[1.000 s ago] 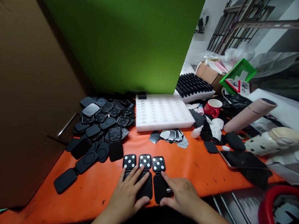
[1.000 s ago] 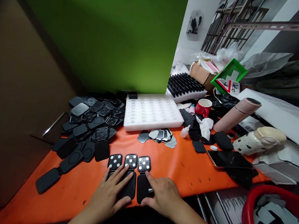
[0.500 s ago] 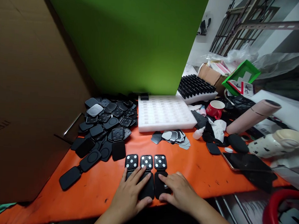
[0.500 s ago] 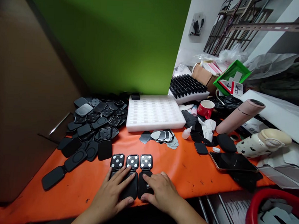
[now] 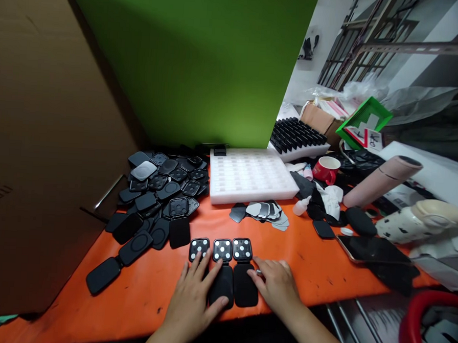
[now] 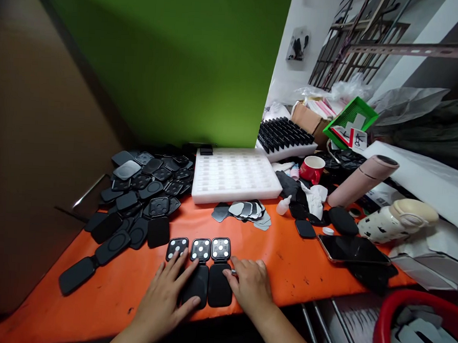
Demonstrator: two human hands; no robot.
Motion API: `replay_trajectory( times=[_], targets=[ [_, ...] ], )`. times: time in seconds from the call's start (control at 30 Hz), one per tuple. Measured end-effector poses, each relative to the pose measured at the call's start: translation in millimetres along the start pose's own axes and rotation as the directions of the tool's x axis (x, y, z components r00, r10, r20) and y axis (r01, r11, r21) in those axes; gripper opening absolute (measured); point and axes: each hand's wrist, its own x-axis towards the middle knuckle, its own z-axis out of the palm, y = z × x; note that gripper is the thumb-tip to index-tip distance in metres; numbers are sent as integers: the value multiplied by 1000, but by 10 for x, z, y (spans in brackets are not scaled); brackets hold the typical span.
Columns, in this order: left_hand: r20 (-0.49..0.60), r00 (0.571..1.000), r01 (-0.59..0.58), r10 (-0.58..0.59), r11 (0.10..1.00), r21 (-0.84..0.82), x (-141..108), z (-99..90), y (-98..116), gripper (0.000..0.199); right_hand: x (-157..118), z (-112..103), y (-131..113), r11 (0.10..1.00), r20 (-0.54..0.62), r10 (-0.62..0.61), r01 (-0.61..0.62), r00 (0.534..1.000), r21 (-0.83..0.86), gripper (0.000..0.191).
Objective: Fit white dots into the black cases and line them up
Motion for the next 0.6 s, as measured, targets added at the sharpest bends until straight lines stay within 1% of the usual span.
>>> replay_trajectory(
  times=[0.07, 0.17, 0.4, 0.5, 0.6],
  targets=[
    [22, 999, -32, 33, 999, -14, 14, -10, 5, 68, 8, 1, -12, 1000, -10, -3, 3, 1000, -3, 26],
    [40, 998, -45, 46, 999, -27, 32, -41, 5, 69, 19, -7, -10, 1000, -8, -1, 1, 1000, 12, 25],
    [35, 994, -98, 99, 995, -35, 40, -65, -12, 68, 22, -34, 2, 999, 33, -11, 9, 999, 48, 19],
    [45, 994, -96, 96, 995, -7, 35, -27, 14, 70, 13, -39, 7, 999, 40, -21, 20, 999, 47, 19],
    [31, 997, -69, 68, 997, 20, 20, 18, 60, 66, 20, -41, 7, 999, 40, -32, 30, 999, 42, 18]
  ],
)
